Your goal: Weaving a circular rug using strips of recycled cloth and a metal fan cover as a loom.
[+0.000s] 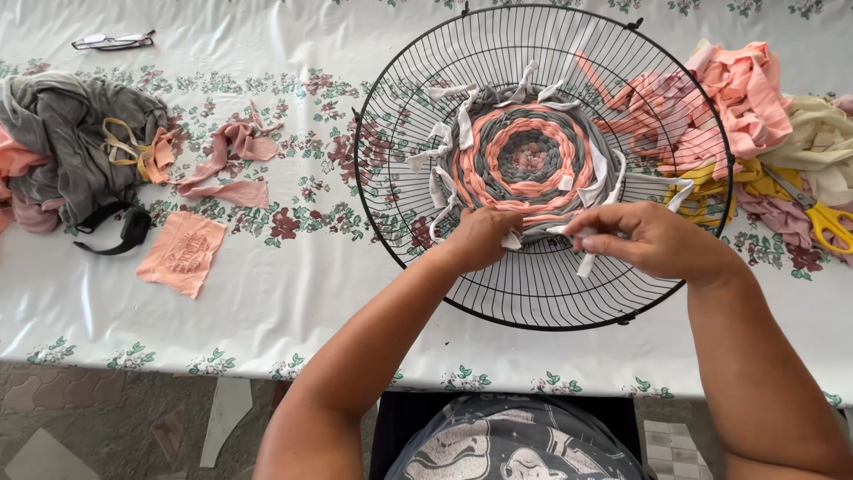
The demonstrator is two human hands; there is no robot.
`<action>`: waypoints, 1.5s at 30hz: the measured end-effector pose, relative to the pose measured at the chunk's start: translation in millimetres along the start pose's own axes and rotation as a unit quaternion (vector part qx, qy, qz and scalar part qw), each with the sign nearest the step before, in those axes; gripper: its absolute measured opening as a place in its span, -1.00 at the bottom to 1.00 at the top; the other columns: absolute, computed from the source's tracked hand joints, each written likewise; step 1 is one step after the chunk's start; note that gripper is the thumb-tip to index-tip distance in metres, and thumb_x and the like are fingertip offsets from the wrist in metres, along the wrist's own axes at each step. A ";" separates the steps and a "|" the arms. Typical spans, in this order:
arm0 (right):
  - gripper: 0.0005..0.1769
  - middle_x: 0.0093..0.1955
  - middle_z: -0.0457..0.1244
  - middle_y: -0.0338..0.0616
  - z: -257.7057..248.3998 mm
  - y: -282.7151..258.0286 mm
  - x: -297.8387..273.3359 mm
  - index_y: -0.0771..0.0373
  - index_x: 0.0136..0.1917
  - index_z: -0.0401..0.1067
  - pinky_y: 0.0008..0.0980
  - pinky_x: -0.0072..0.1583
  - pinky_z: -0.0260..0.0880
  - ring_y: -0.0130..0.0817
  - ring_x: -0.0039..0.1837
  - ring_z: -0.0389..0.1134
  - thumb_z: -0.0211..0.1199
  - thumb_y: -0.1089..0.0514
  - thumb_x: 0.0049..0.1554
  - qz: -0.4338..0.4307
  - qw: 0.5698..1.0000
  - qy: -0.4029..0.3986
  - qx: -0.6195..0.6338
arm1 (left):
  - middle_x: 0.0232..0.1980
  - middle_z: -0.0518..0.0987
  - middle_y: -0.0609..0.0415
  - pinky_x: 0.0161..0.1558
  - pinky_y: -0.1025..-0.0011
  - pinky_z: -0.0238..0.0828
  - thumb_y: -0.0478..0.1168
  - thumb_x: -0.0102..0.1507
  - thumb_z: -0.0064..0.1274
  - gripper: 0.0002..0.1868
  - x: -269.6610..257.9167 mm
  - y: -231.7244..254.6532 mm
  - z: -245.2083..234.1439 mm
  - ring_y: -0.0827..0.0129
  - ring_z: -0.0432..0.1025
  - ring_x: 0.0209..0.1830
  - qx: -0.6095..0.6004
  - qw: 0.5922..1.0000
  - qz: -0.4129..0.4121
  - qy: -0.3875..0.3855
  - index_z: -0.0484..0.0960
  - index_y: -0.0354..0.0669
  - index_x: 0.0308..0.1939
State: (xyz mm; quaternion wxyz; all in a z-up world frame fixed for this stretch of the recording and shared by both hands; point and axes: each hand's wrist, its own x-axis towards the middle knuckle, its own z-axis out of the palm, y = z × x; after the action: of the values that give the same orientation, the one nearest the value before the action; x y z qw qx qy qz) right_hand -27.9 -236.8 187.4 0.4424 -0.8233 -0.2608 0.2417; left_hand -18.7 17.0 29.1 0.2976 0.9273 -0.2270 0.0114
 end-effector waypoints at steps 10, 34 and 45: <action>-0.71 -0.26 0.47 -0.08 25.5 -8.3 17.5 0.23 0.02 0.62 -0.27 -0.01 0.48 -0.39 -0.15 0.44 0.23 0.34 0.03 -0.093 0.988 0.058 -0.108 | -0.12 0.68 0.47 0.09 -0.13 0.32 -0.17 0.04 0.22 -0.84 3.0 -14.4 16.7 0.31 0.51 0.11 -0.033 0.999 -0.008 -0.017 0.69 0.33 -0.36; -0.67 -0.31 0.37 -0.11 40.0 27.9 71.2 0.25 -0.18 0.54 -0.35 -0.14 0.44 -0.33 -0.24 0.44 0.61 0.11 -0.14 -0.151 0.986 0.003 -0.073 | -0.32 0.71 0.17 -0.01 0.30 0.53 0.23 -0.06 0.33 -0.65 3.7 16.3 -10.9 0.12 0.63 -0.09 -0.152 0.977 -0.144 -0.033 0.73 0.23 -0.35; -0.95 -0.29 0.35 -0.20 34.8 67.0 75.8 0.23 -0.19 0.53 -0.36 -0.10 0.37 -0.47 -0.12 0.31 0.34 0.25 0.13 -0.119 0.991 -0.052 0.018 | -0.41 0.64 0.12 0.10 0.26 0.28 0.27 0.09 0.14 -0.65 2.8 16.2 -15.9 0.11 0.61 -0.11 -0.120 0.988 -0.082 -0.046 0.58 0.16 -0.40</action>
State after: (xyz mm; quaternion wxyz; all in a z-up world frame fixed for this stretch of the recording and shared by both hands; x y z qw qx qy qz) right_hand 21.3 -198.8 100.4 0.4688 -0.7646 -0.3751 0.2343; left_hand -21.3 13.0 51.5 0.3958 0.8998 -0.1637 -0.0828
